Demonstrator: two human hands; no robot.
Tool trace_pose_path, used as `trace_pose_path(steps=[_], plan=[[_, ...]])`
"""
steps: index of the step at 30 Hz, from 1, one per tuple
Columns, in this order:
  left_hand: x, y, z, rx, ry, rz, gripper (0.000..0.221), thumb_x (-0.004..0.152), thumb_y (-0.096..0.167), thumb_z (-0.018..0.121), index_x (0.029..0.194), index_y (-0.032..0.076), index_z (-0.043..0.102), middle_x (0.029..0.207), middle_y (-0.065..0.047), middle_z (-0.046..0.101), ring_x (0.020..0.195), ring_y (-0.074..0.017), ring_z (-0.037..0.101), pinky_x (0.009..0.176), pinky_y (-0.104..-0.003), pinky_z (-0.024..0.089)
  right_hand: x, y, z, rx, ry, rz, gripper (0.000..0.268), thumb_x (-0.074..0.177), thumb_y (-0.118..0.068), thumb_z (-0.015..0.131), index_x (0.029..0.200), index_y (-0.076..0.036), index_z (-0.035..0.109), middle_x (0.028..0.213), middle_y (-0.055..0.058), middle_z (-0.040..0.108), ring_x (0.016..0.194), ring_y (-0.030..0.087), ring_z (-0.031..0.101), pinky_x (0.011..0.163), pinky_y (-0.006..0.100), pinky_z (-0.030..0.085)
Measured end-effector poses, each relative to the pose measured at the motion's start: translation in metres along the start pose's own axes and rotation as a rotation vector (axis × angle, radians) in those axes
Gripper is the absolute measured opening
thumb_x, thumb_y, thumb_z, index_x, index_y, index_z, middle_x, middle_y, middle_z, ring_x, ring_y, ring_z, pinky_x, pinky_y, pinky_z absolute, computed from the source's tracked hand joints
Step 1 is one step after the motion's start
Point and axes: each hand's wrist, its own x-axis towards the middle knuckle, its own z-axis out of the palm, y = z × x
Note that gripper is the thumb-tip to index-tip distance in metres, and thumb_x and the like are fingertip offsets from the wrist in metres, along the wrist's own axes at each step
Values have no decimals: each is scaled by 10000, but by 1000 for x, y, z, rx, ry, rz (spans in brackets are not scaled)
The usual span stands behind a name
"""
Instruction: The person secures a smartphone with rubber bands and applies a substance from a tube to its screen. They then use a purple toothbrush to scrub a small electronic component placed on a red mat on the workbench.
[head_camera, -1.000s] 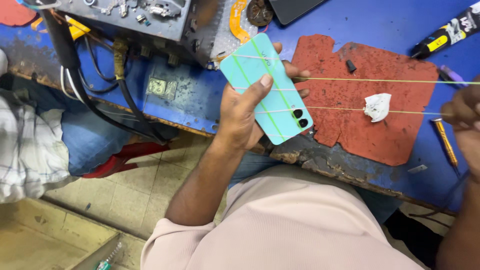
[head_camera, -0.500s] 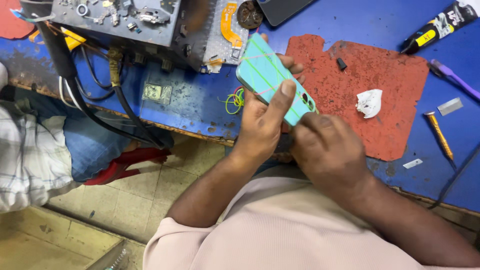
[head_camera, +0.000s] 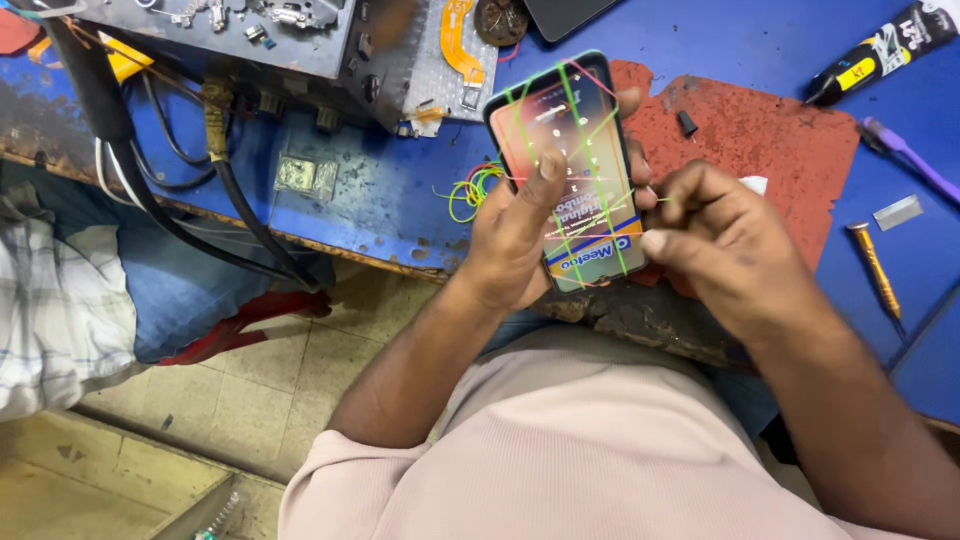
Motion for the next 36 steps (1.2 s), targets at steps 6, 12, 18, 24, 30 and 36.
trace_pose_path(steps=[6,12,18,24,30,36], plan=[[-1,1,-10,89,68,18,746,1079,430,653,1598,13,317,1188,-105,629,1097,-211,673,1000,-438,595,-12,-21,-40,93,14,-127,182,1021,5,669,883,-7,551,874,109,601,844,196,608,839,314,494],[2,-8,-17,227,134,195,676,1122,376,655,1596,6,346,1203,-108,616,1096,-184,647,974,-394,574,-33,-40,2,-350,4,-282,150,908,-88,733,1008,-36,635,998,110,648,1075,241,635,1054,387,515],[11,-24,-3,226,221,423,675,1151,373,631,1622,38,282,1176,-74,541,1029,-152,580,965,-385,541,-34,-18,75,-1257,-169,-546,464,732,-137,834,1150,-10,679,1100,153,667,994,329,648,855,442,548],[11,-25,-2,136,224,444,769,1114,452,628,1646,86,210,1228,-76,513,1137,-178,557,1110,-490,516,-34,-6,72,-1498,-154,-624,495,787,-104,762,1252,16,644,1207,184,679,801,278,707,683,391,568],[10,-25,-1,54,299,437,800,1095,475,616,1667,129,175,1308,-87,498,1243,-211,551,1188,-565,459,-36,16,75,-1773,-110,-600,602,822,-112,656,1384,92,586,1279,314,658,688,258,692,604,360,565],[9,-13,1,-46,336,400,799,1088,540,587,1654,120,211,1273,-106,513,1215,-229,564,1176,-599,456,-46,13,78,-1698,-115,-737,553,836,-53,623,1382,26,594,1334,209,683,693,223,676,632,346,569]])
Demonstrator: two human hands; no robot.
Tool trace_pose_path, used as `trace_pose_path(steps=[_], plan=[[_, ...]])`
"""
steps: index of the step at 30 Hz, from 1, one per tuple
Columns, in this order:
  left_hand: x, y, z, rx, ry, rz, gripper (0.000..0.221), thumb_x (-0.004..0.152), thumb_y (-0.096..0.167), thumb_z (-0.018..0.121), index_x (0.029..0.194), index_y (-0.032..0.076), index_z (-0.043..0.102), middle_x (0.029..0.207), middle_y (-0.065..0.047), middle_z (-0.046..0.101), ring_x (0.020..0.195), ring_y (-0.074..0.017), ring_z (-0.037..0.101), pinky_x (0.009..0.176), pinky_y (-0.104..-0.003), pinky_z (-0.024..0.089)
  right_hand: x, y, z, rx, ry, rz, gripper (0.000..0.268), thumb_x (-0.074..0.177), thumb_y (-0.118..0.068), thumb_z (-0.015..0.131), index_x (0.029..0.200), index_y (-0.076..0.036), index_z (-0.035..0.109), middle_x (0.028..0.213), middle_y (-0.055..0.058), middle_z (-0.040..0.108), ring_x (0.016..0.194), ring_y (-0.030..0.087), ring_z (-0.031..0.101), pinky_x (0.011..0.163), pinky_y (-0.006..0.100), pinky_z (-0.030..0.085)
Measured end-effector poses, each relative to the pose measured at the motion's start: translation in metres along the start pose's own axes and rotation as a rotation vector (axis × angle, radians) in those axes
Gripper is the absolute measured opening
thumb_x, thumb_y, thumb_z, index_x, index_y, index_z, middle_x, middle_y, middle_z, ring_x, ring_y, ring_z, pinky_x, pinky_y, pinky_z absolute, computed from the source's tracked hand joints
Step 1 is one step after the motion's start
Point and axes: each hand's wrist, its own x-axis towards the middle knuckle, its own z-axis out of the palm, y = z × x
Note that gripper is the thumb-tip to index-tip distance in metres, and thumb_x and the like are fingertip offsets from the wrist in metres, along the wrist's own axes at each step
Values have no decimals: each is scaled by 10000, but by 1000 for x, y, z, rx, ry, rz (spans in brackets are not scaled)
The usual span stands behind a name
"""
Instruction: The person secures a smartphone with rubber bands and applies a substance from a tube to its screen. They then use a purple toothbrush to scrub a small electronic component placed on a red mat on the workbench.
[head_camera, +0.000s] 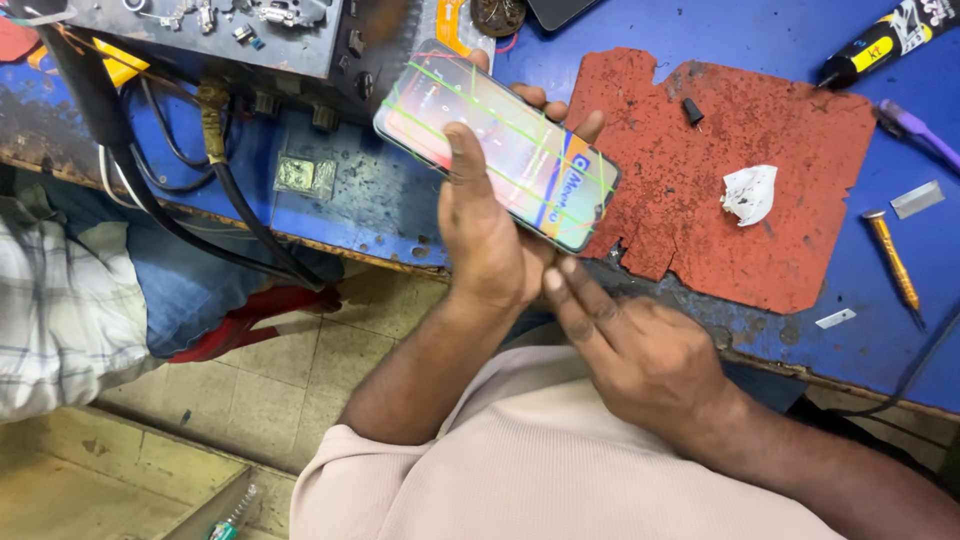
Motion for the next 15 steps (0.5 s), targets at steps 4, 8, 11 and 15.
trace_pose_path(steps=[4,8,11,15], plan=[[0,10,4,-114,-42,-69,810,1067,567,605,1637,128,232,1245,-103,540,1204,-232,587,1183,-592,450,-11,15,-1,206,130,21,478,839,-36,708,1310,-36,621,1313,144,675,824,229,705,722,346,550],[-9,7,9,-115,-124,-95,821,1068,582,628,1611,115,226,1223,-106,547,1217,-240,585,1180,-545,457,-15,24,7,1247,221,770,441,976,-62,679,1389,4,540,1234,126,701,1110,176,714,998,325,589],[-14,-3,13,15,-192,-111,925,1018,617,660,1631,98,203,1290,-122,540,1259,-286,562,1141,-504,457,-10,42,11,1874,300,712,513,913,-75,725,1377,-14,515,1221,98,684,1132,195,689,964,383,597],[-12,-8,12,216,-372,-151,995,962,621,699,1658,117,196,1494,-146,494,1387,-279,501,1175,-451,434,-8,50,10,1941,432,758,384,966,19,726,1318,14,572,1205,143,700,1090,223,696,987,381,573]])
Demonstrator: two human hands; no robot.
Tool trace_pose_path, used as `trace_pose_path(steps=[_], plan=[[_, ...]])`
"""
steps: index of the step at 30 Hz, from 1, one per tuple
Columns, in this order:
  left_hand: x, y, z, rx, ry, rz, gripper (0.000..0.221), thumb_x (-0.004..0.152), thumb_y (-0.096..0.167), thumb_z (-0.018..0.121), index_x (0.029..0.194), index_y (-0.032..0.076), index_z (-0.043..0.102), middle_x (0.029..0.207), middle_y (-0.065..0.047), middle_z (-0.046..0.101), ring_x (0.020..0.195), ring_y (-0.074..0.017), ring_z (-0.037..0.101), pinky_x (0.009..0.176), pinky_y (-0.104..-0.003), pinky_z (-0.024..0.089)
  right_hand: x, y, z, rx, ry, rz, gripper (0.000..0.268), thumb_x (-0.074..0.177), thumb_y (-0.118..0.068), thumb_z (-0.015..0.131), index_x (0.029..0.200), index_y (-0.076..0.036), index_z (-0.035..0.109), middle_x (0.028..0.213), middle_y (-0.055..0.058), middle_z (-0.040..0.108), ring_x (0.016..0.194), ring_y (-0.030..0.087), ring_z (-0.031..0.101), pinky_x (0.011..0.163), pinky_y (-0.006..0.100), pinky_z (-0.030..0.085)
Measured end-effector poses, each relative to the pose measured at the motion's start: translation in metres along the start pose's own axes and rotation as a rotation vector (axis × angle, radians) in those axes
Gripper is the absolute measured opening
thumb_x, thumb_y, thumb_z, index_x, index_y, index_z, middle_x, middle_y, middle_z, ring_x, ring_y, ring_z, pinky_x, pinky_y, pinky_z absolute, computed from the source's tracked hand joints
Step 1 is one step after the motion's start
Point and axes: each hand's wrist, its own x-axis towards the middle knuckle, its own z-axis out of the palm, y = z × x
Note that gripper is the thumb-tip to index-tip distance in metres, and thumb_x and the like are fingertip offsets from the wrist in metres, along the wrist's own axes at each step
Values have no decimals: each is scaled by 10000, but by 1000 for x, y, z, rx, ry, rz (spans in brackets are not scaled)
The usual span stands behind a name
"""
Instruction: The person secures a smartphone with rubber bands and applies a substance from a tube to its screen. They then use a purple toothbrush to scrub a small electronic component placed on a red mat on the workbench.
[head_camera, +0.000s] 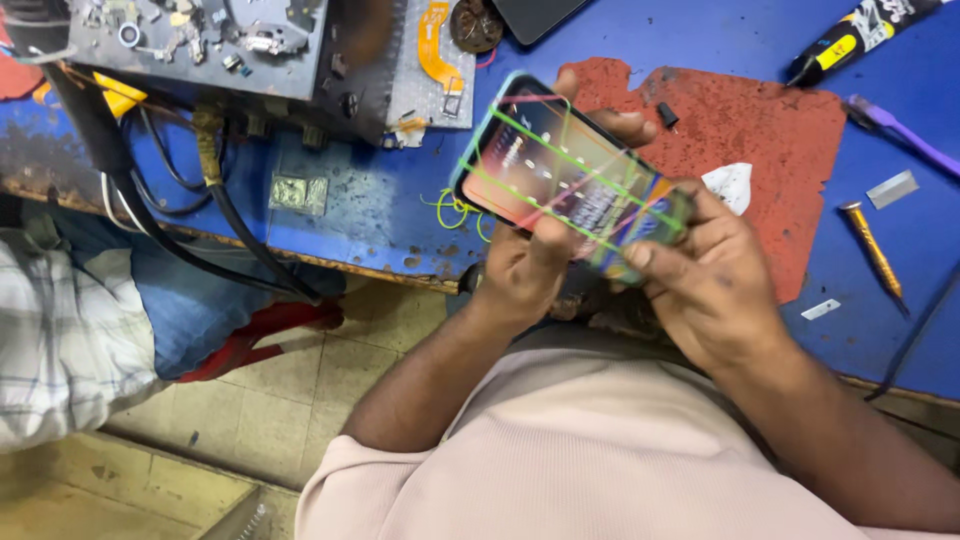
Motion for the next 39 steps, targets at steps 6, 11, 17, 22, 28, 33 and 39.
trace_pose_path(steps=[6,11,17,22,28,33,39], plan=[[-21,22,-24,260,74,39,438,1036,221,741,1379,26,550,1392,-198,618,1295,-280,641,1040,-388,553,2,-37,-16,-525,49,-365,171,1034,75,696,1171,14,615,1130,122,721,1060,182,717,979,329,615],[-28,18,-22,431,28,122,198,1081,-107,643,1240,10,629,1224,-171,694,1203,-242,701,1088,-372,592,-2,-48,-22,-643,18,-423,159,1003,92,668,1117,2,604,1130,141,725,1115,238,739,987,338,640],[-22,27,-13,557,-23,-38,196,1061,-34,665,1252,-1,636,1218,-158,712,1167,-202,701,1027,-344,593,0,-67,-23,-698,23,-414,234,955,66,711,1162,12,616,1108,136,720,1009,188,743,916,297,648],[-20,-3,-1,171,-205,-480,523,1043,109,657,1522,55,453,1398,-79,628,1297,-130,624,1163,-327,498,7,-84,1,-845,97,-220,518,910,66,758,1372,38,526,1096,159,695,977,164,708,843,270,597],[-24,-41,-1,-83,61,-324,439,1072,53,625,1478,31,461,1338,-89,637,1303,-183,618,1176,-387,487,8,-76,11,-682,106,-315,568,891,-4,719,1391,7,451,1157,136,697,1074,165,715,974,298,607],[-26,-38,-9,-344,83,-384,368,1079,72,659,1396,48,474,1275,-117,656,1218,-221,649,1101,-438,530,-14,-48,-13,-702,62,-384,281,1025,22,681,1269,34,543,1168,163,701,1051,183,728,994,322,635],[-27,-38,-2,-301,93,-385,374,1077,82,675,1388,37,471,1241,-111,665,1179,-207,652,1071,-421,531,-26,-34,-23,-731,50,-392,147,1073,21,679,1180,59,586,1108,154,716,984,138,720,900,262,622]])
